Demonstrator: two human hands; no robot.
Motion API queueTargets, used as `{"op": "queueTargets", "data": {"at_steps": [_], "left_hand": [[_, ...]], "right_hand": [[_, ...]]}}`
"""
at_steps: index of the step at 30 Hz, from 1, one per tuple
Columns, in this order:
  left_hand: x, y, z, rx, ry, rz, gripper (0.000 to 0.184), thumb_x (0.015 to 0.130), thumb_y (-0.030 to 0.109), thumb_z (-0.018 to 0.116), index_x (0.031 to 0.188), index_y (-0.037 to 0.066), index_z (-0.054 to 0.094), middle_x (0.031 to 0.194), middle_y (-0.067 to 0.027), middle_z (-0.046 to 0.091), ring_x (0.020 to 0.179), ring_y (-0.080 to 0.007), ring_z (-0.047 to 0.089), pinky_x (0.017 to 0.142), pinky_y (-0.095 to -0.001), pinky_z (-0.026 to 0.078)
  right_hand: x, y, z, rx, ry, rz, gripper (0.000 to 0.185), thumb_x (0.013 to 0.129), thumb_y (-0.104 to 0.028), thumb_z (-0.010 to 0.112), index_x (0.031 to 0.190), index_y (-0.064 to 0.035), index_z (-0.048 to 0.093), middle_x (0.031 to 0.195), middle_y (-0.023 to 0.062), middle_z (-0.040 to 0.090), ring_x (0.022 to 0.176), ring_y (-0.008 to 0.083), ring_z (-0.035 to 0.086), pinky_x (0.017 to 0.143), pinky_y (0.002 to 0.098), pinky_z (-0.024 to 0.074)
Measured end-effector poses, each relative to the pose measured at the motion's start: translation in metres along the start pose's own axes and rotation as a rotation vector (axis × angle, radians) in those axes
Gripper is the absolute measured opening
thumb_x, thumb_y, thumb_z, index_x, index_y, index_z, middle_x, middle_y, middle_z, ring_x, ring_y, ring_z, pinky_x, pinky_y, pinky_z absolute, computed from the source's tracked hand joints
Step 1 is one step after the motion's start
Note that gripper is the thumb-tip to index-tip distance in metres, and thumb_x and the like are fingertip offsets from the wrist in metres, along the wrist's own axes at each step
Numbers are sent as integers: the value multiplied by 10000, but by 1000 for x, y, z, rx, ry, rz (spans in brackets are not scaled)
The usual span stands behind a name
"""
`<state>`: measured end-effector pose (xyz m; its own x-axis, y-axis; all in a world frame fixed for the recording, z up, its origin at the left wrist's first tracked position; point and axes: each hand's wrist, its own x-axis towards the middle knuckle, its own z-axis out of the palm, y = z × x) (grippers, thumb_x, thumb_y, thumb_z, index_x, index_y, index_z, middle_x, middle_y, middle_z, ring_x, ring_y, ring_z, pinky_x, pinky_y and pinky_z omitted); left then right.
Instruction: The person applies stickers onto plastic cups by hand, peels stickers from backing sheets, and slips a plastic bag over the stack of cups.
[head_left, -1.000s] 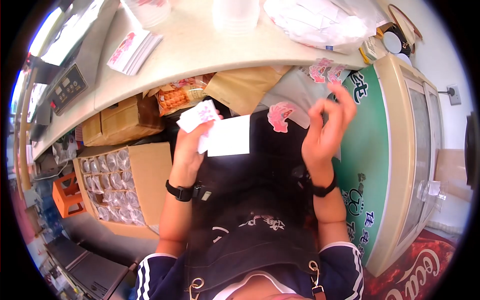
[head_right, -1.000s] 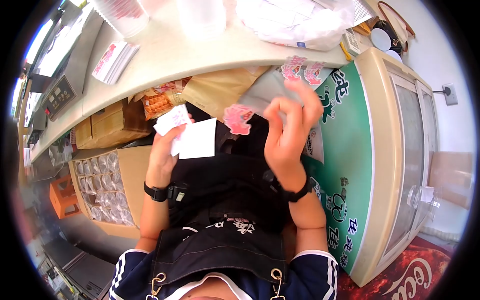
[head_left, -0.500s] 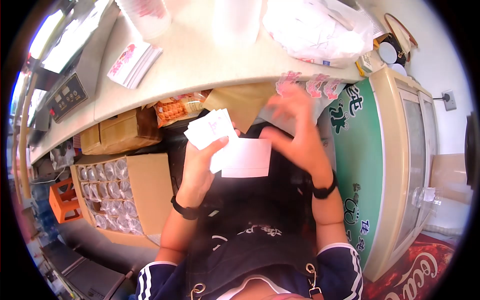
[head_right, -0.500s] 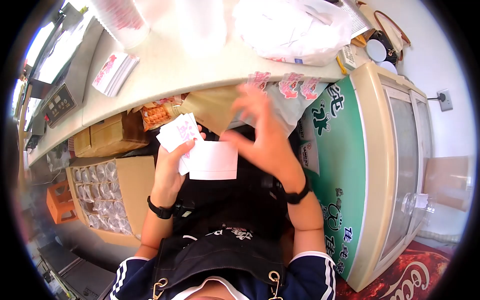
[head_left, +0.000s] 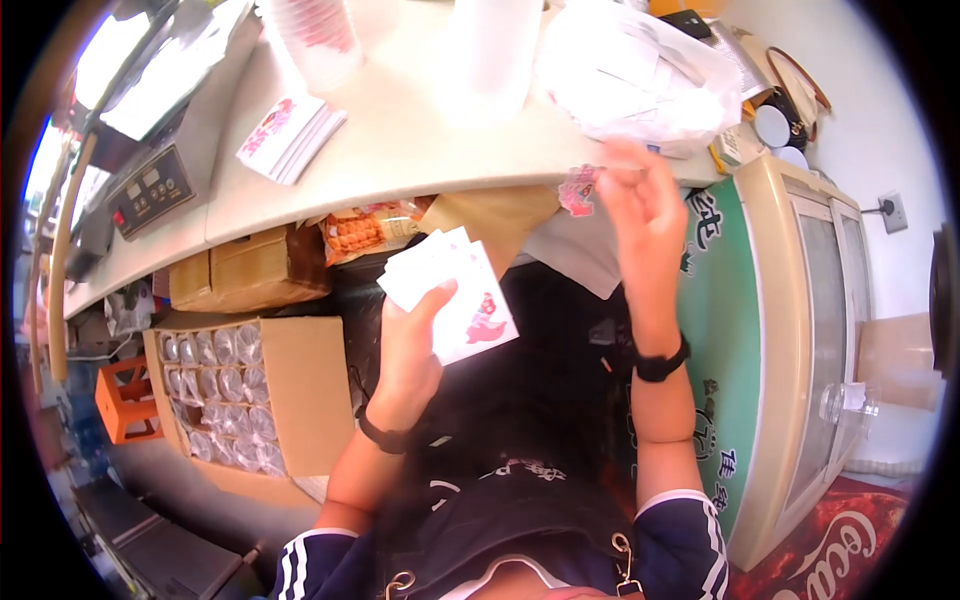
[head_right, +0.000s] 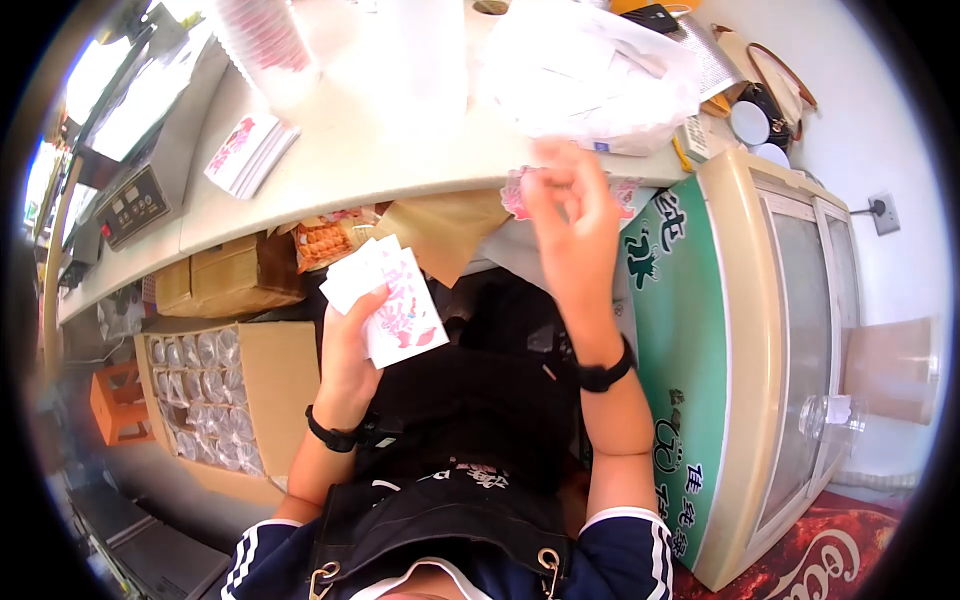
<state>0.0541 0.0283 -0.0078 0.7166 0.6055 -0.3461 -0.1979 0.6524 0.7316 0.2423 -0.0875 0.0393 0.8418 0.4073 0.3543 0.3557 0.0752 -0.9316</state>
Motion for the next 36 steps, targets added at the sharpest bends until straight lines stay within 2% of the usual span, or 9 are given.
{"op": "queueTargets", "data": {"at_steps": [2,4,5,8,15,27,30,32,36], "left_hand": [[0,-7,-2,28,5,86,413,856,-22,627,1257,-39,528,1133,-96,654,1006,-171,653,878,-303,516],[-8,-3,9,32,-8,80,477,816,-51,688,1258,-40,507,1138,-99,640,1004,-162,645,884,-296,511],[-9,-3,11,55,-11,113,502,811,-54,696,1268,-39,488,1131,-96,636,1002,-154,640,885,-292,511],[-15,-6,17,114,-33,205,544,800,-51,720,1278,-33,460,1114,-91,628,1001,-141,631,885,-286,513],[-28,-11,19,216,-113,462,535,789,-23,775,1225,-3,466,1094,-87,615,1013,-134,621,876,-281,517],[-28,-14,18,215,-216,454,513,825,-60,721,1239,1,424,1150,-146,605,1073,-206,641,914,-311,515],[-28,-15,20,215,-180,465,510,830,-56,718,1240,-2,420,1154,-151,603,1085,-217,640,923,-313,513],[-29,-17,16,252,-159,474,513,830,-52,719,1243,-3,418,1151,-144,603,1086,-212,637,923,-311,513],[-30,-17,16,256,-139,467,524,827,-35,733,1249,-7,424,1132,-109,599,1067,-172,624,912,-297,509]], "right_hand": [[-25,3,7,-169,-204,-165,159,866,-9,656,1023,10,640,965,84,658,847,148,623,770,279,507],[-49,-9,19,-209,-254,-196,107,807,17,693,909,-6,668,913,83,651,835,182,623,750,282,499],[-57,-10,21,-288,-260,-254,153,772,43,709,920,20,683,914,99,642,846,208,631,792,293,489],[-72,-13,23,-347,-180,-316,169,753,23,744,916,16,698,893,95,648,815,205,616,738,288,486],[-75,-20,17,-250,-212,-261,181,726,50,761,895,18,701,879,86,676,808,203,592,754,297,470],[-75,-23,11,-225,-239,-204,172,708,19,777,850,-22,689,843,65,694,801,227,611,740,309,487],[-80,-21,17,-274,-157,-318,164,702,28,777,829,-20,685,839,63,692,788,228,608,721,310,489],[-81,-25,19,-289,-126,-226,176,693,41,775,829,-22,683,835,64,694,777,228,607,696,311,489],[-79,-20,17,-282,-173,-245,172,706,76,762,842,11,680,858,85,695,793,208,612,732,299,482]]}}
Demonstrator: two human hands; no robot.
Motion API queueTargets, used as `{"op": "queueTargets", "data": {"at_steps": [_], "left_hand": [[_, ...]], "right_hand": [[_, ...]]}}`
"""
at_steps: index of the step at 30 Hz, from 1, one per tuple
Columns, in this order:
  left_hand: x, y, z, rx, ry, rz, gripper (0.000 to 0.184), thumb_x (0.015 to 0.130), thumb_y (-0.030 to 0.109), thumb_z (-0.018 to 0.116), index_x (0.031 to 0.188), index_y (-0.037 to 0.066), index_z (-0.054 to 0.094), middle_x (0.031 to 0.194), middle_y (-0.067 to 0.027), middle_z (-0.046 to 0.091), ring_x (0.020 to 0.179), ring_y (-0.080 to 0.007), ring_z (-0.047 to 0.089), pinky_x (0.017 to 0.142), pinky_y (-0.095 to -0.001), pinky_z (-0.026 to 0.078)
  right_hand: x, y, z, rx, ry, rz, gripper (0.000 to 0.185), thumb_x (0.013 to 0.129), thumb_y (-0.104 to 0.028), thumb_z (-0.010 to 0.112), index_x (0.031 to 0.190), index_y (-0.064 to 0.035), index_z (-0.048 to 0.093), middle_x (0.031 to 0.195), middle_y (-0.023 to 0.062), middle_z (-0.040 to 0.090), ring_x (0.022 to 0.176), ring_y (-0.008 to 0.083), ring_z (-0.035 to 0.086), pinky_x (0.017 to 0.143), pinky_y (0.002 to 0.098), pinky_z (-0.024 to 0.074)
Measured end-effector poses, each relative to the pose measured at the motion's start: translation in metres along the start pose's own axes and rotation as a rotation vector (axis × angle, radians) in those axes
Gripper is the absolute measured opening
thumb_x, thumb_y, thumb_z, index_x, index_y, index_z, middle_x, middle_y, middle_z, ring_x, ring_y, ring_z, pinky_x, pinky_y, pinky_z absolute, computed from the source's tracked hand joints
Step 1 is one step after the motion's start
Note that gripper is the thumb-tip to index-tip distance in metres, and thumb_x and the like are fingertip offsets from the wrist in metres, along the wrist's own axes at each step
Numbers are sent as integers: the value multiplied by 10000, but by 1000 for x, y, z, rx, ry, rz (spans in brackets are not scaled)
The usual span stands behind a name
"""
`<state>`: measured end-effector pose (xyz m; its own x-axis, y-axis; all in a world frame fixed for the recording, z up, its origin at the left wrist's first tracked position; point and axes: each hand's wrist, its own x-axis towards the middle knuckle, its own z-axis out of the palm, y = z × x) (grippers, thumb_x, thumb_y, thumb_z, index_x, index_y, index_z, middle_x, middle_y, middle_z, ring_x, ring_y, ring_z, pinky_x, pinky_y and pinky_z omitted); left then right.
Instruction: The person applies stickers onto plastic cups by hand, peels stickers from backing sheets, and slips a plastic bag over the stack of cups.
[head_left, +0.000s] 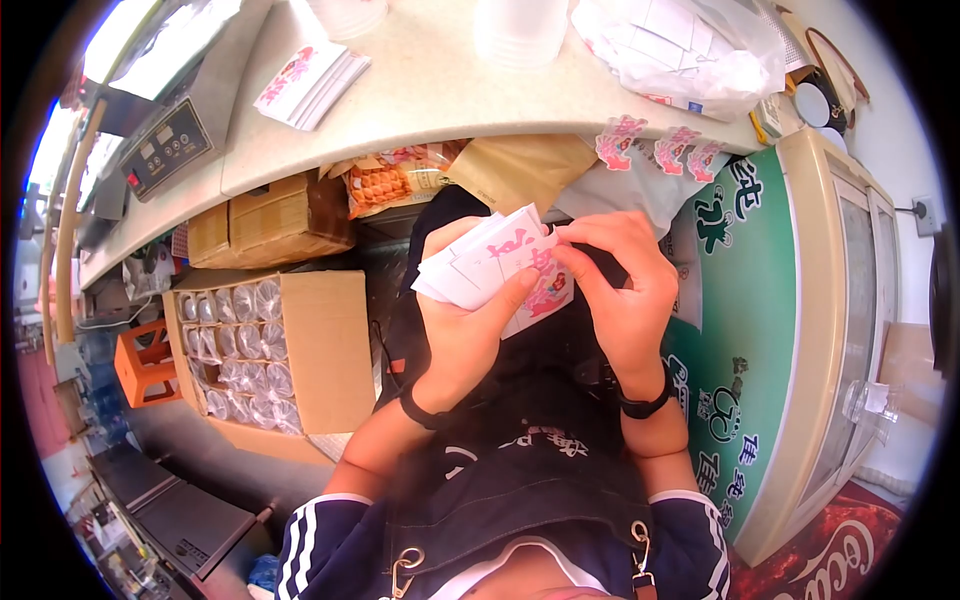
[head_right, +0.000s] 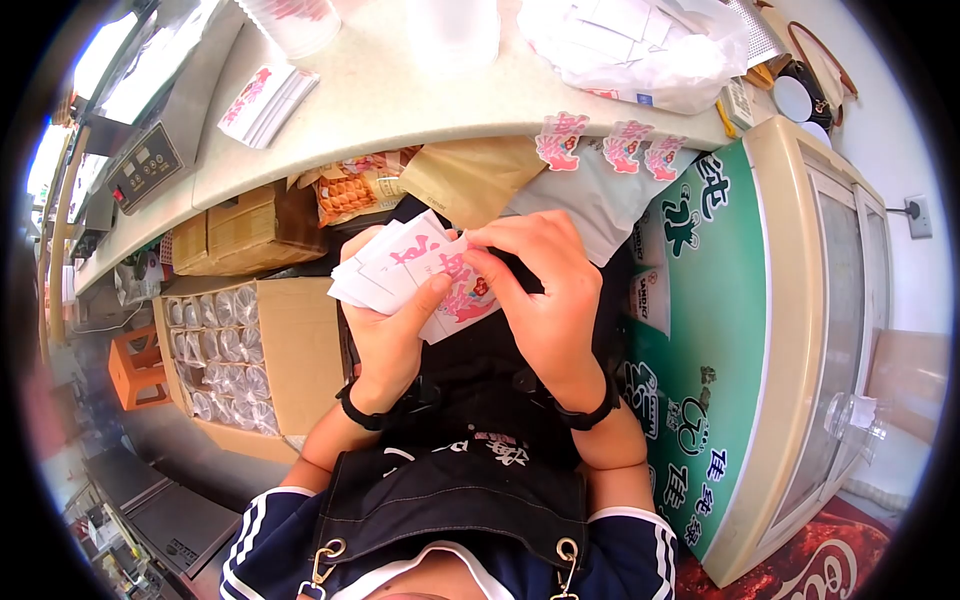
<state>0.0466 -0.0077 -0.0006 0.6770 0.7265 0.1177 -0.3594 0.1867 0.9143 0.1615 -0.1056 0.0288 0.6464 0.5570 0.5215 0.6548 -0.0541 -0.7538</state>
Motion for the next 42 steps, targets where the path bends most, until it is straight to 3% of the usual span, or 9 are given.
{"op": "queueTargets", "data": {"at_steps": [6,9,18,22,25,27,30,35,42], "left_hand": [[-1,-5,0,18,27,24,525,826,-35,735,1253,-7,429,1126,-98,604,1048,-155,622,912,-288,502],[-1,-7,-1,-1,25,-3,523,828,-38,731,1254,-8,429,1125,-100,606,1047,-155,623,913,-288,503],[-1,-5,2,-25,34,-37,511,825,-41,726,1248,-8,442,1125,-104,610,1076,-149,609,922,-294,498],[2,1,0,-12,34,-21,546,828,-25,718,1293,-19,431,1140,-123,617,1091,-164,609,918,-299,501],[18,17,-4,-444,25,-476,582,832,-1,696,1346,-32,426,1172,-129,630,1045,-168,627,893,-285,510],[21,8,-12,-272,-22,-470,503,830,11,690,1290,-22,489,1148,-106,644,1021,-153,632,888,-287,503],[23,2,-15,-90,-46,-448,378,822,-8,680,1188,-17,584,1063,-69,678,951,-127,649,846,-279,503],[35,-8,-33,-79,6,-455,405,805,-47,643,1202,-71,567,1077,-151,688,967,-221,682,854,-331,552],[49,-36,-109,-84,294,-391,424,857,-32,599,1269,-77,511,1111,-186,673,1005,-277,676,889,-381,551]], "right_hand": [[-4,1,4,-14,38,-62,168,716,75,758,856,16,688,850,88,690,778,211,614,727,305,485],[-4,-5,6,91,60,162,167,709,74,765,842,14,683,832,89,690,775,208,612,720,303,483],[-6,4,7,-14,89,-69,178,704,77,769,823,7,656,798,88,684,766,217,604,706,299,480],[-7,11,9,-212,93,-259,188,685,15,742,845,-52,670,961,77,680,861,252,602,747,353,507],[-10,19,8,-380,48,-458,209,678,-23,723,873,-80,670,1076,63,651,967,248,586,853,403,504],[-16,23,12,-419,-15,-534,245,689,-36,719,913,-118,660,1140,35,624,1058,233,561,958,463,464],[-21,29,15,-436,-34,-578,230,705,-28,715,902,-128,650,1148,34,620,1068,233,561,949,459,471],[-22,23,12,-374,-11,-516,187,721,-60,732,876,-97,632,1138,43,594,1071,257,548,969,474,450],[23,33,-3,-315,84,-146,168,770,-119,763,835,-82,613,1245,104,527,1186,320,439,971,463,314]]}}
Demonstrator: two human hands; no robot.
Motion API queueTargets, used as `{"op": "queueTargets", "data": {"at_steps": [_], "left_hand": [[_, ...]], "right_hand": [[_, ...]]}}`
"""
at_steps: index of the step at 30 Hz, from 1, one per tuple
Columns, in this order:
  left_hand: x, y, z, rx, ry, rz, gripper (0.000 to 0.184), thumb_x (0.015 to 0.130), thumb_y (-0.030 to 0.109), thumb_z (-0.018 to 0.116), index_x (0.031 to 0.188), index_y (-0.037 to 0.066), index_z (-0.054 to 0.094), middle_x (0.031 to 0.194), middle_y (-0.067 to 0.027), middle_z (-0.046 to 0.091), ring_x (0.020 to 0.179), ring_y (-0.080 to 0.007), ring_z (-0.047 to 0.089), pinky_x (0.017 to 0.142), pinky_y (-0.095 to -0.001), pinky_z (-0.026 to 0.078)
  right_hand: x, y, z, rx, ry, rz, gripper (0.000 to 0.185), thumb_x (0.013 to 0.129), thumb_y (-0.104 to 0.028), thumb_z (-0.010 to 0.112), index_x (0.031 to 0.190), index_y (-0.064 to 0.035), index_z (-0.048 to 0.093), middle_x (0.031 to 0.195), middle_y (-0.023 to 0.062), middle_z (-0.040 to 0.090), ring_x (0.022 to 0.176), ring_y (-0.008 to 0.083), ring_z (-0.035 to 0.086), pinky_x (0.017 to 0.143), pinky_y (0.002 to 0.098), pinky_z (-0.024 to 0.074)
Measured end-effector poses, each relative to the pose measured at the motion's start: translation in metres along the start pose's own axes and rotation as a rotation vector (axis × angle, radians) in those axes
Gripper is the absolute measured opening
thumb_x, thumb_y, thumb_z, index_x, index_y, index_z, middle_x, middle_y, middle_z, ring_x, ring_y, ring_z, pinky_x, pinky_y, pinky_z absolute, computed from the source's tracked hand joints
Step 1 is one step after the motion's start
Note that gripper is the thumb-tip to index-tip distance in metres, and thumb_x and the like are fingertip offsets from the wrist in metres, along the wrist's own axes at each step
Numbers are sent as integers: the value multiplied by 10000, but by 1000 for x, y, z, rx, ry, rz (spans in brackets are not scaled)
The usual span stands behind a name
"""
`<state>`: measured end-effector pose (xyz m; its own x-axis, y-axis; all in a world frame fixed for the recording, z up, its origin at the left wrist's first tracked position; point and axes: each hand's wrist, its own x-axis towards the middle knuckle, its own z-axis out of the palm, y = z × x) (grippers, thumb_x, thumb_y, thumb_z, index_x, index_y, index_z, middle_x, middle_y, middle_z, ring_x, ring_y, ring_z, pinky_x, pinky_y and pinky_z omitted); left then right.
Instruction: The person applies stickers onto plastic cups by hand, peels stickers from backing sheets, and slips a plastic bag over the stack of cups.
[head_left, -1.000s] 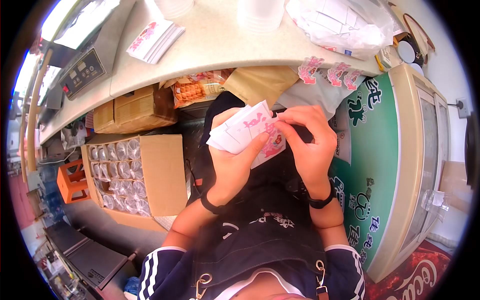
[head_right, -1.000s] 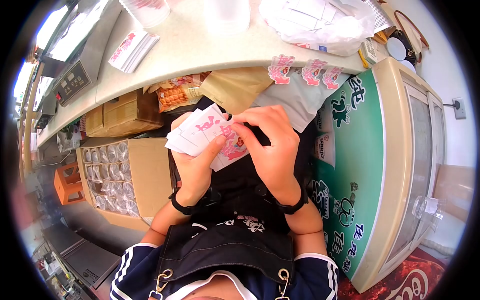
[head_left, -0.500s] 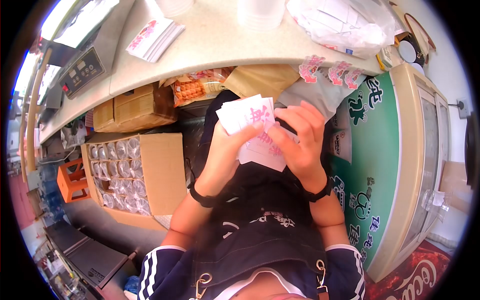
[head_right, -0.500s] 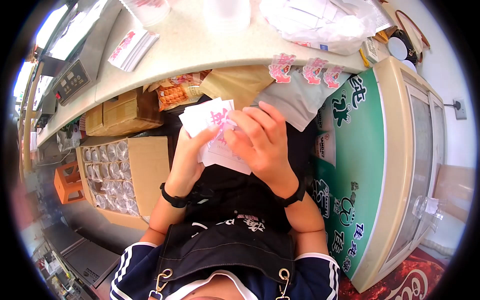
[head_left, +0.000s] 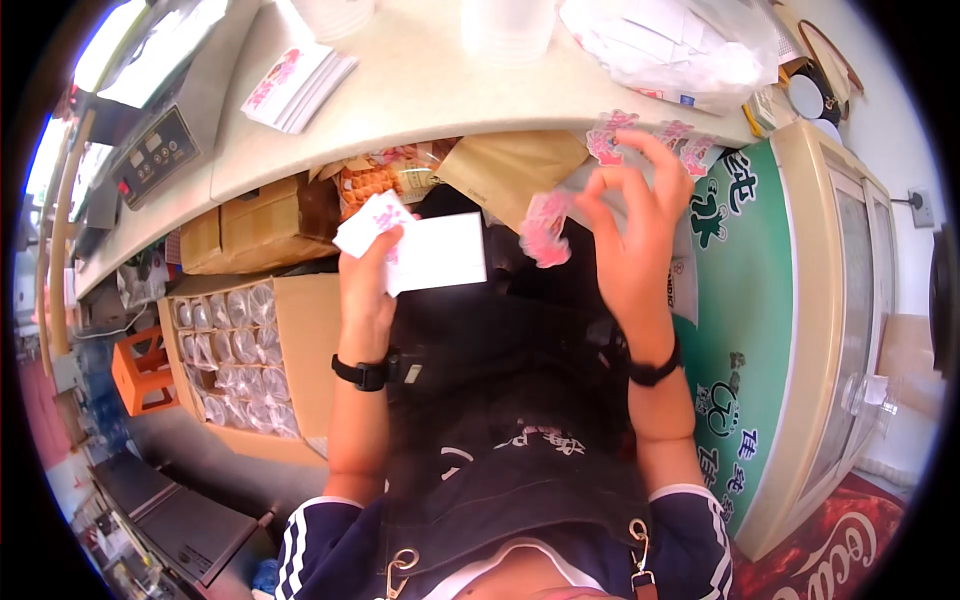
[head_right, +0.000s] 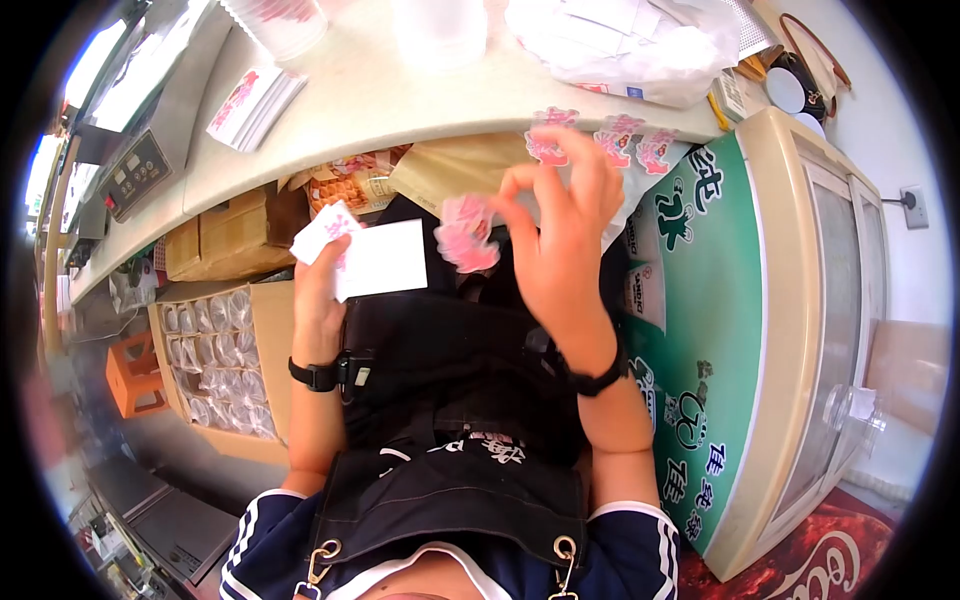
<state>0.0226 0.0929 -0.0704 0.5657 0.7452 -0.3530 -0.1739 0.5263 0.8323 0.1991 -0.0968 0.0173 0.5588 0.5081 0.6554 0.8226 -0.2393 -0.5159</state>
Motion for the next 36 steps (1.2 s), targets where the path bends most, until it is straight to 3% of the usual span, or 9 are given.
{"op": "queueTargets", "data": {"at_steps": [8,10,14,16,20,23,27,32,36], "left_hand": [[-35,18,44,4,-97,42,449,833,-46,609,1268,-75,501,1132,-182,657,1013,-273,674,892,-379,546],[-42,25,55,-14,-127,45,457,830,-45,615,1271,-73,496,1136,-188,654,1021,-280,672,889,-383,547],[-47,29,75,-56,-186,9,474,841,-29,614,1294,-64,481,1173,-190,640,1058,-295,661,897,-398,543],[-46,27,82,-88,-211,7,445,877,5,588,1302,-59,477,1187,-183,637,1090,-294,647,907,-394,539],[-42,21,85,-157,-256,-53,426,929,87,557,1326,-40,467,1208,-161,632,1087,-241,640,909,-364,532],[-47,15,91,-160,-222,-48,394,954,96,532,1320,-36,478,1201,-154,635,1081,-230,642,920,-356,525],[-45,8,88,-254,-166,-43,354,961,60,514,1298,-49,497,1211,-162,630,1099,-247,636,908,-370,534],[-41,13,82,-302,-119,-28,411,980,142,495,1350,-33,457,1233,-157,621,1142,-245,611,985,-379,495],[-48,17,85,-423,-161,-97,400,961,91,470,1332,-58,456,1238,-171,606,1132,-262,616,936,-400,525]], "right_hand": [[45,43,49,-244,283,-108,395,760,-191,769,1092,-99,576,1297,94,486,1231,322,404,1032,519,229],[37,17,33,-296,292,-131,508,774,-216,771,1193,-89,513,1247,98,530,1144,294,483,996,472,334],[15,-10,-5,631,-723,317,204,807,-36,722,999,-34,653,1063,81,651,752,98,597,653,233,474],[15,1,-5,573,-393,242,141,858,50,624,958,-19,696,797,38,674,566,58,537,510,196,411],[57,26,-17,606,135,515,186,901,-9,601,1079,36,628,873,83,673,585,95,575,581,220,468],[60,19,-10,536,-254,314,509,859,-146,697,1317,-39,500,872,45,647,664,120,577,642,255,481],[40,-17,-13,493,-941,426,396,825,-25,682,1209,-43,586,1008,24,633,796,94,568,707,250,474],[57,17,-15,609,61,666,189,927,-91,637,1086,10,658,850,37,665,773,100,629,662,235,502],[87,35,-11,850,286,481,502,952,-124,622,1383,28,413,1267,181,542,987,208,626,870,311,521]]}}
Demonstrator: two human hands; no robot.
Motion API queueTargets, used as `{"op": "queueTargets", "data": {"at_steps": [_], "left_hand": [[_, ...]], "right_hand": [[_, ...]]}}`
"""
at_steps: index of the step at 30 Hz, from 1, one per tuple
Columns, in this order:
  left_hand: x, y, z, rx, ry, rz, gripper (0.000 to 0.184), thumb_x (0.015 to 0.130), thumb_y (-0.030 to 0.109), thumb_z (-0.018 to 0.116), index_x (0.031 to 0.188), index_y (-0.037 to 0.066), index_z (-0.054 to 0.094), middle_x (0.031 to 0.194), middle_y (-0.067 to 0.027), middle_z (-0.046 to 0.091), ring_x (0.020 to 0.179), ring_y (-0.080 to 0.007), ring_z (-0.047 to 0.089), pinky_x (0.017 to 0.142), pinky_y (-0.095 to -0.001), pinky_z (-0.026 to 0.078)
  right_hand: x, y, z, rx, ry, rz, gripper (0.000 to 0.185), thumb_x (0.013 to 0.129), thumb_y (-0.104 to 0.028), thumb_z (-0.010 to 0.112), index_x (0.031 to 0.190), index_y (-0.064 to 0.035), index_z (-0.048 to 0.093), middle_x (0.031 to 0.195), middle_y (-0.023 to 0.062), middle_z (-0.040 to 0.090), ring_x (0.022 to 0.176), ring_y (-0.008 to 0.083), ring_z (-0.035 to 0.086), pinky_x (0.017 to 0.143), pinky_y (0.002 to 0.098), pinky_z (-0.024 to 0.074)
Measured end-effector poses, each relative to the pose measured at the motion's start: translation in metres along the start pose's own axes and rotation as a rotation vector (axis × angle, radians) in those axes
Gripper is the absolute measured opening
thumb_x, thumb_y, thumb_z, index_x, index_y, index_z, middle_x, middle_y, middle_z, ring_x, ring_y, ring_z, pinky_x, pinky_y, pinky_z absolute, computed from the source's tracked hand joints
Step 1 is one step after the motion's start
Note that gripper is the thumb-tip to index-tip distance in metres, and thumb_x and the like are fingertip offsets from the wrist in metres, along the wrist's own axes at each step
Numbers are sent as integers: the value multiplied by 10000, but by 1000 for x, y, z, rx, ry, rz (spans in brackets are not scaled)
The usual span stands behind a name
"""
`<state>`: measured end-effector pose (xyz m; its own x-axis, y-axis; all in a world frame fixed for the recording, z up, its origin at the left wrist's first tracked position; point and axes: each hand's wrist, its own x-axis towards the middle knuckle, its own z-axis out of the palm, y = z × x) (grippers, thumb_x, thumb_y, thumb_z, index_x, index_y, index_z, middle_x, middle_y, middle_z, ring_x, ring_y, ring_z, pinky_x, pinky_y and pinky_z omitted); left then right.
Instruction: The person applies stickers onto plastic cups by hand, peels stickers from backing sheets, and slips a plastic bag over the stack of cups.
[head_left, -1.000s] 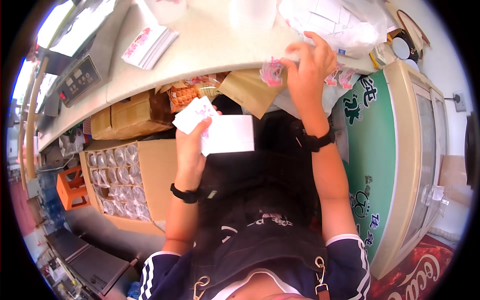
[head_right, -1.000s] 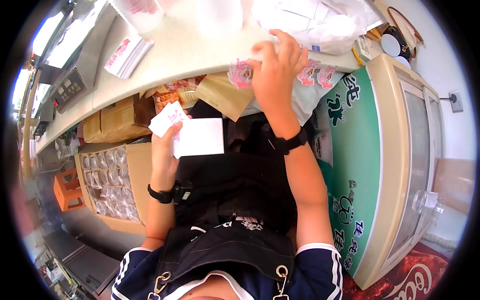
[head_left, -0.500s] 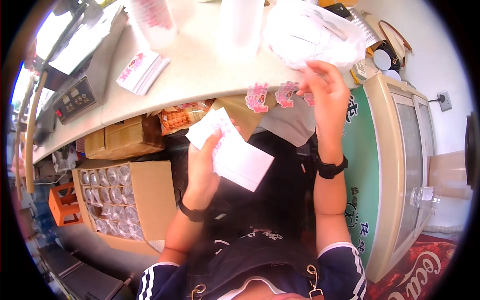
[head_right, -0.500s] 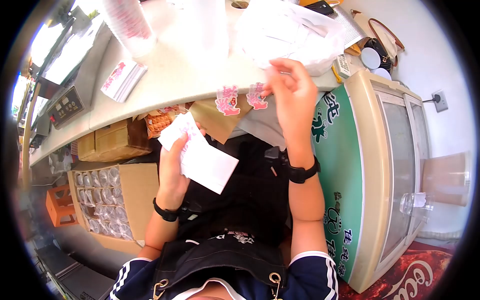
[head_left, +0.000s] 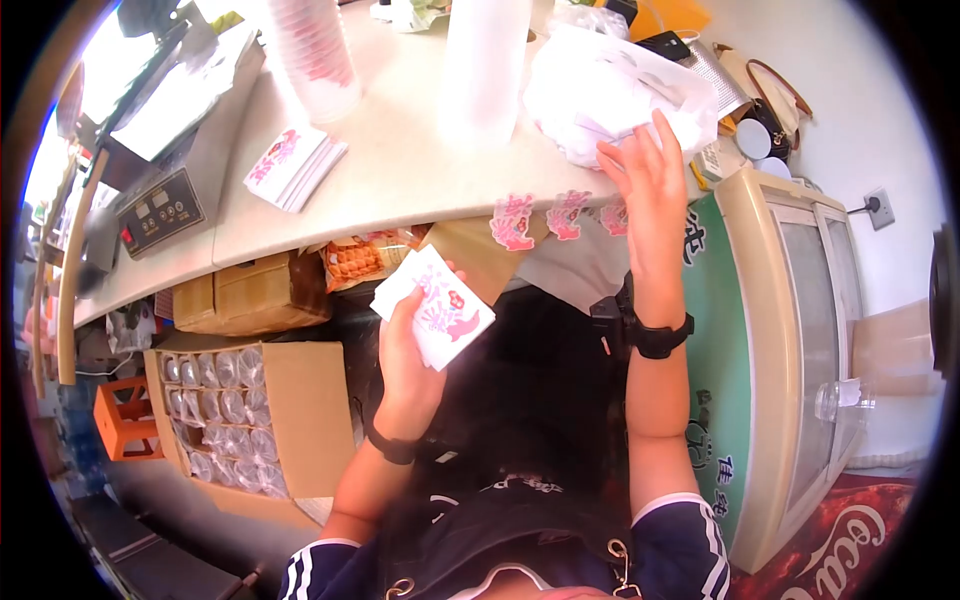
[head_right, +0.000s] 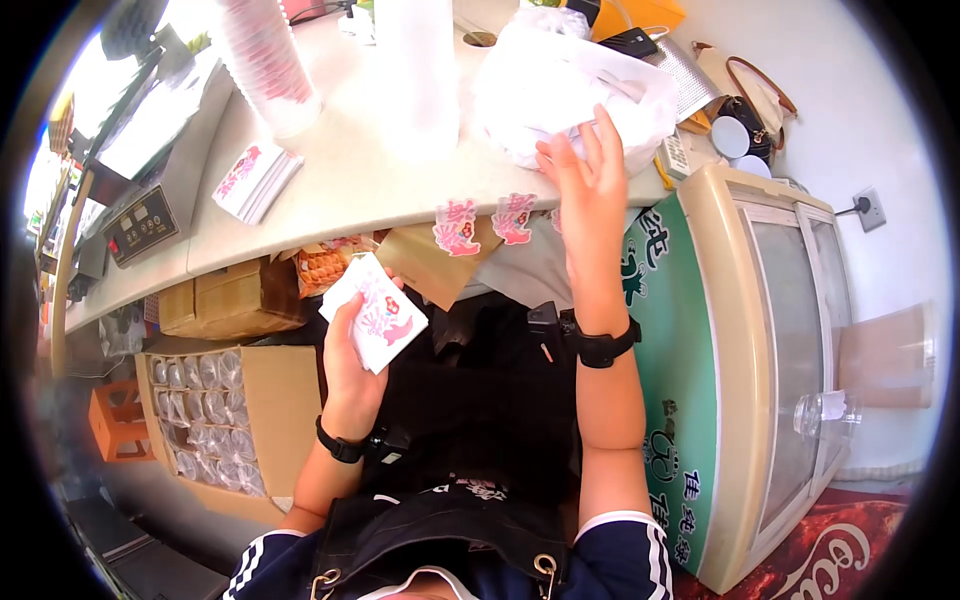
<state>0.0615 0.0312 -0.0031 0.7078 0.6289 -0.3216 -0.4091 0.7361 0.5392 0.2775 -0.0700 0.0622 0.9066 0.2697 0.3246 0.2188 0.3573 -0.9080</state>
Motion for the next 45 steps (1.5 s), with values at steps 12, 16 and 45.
{"op": "queueTargets", "data": {"at_steps": [12,16,45], "left_hand": [[-14,-15,5,312,9,159,510,805,-56,699,1265,-33,481,1136,-89,633,1035,-156,627,912,-300,497],[-21,-15,7,373,-104,285,558,789,-49,732,1260,-7,436,1117,-94,619,1027,-158,628,895,-294,506],[-29,-21,4,413,-63,418,536,801,-33,753,1246,-19,456,1103,-93,623,1007,-124,612,887,-283,507]], "right_hand": [[-112,-5,16,-585,-443,-369,150,762,37,720,905,3,692,925,96,649,813,238,607,736,311,496],[-116,-7,17,-610,-408,-421,197,719,51,755,904,4,704,877,83,652,785,226,593,659,309,483],[-130,5,23,-559,-333,-461,207,698,90,733,867,0,655,877,107,674,802,262,610,689,340,503]]}}
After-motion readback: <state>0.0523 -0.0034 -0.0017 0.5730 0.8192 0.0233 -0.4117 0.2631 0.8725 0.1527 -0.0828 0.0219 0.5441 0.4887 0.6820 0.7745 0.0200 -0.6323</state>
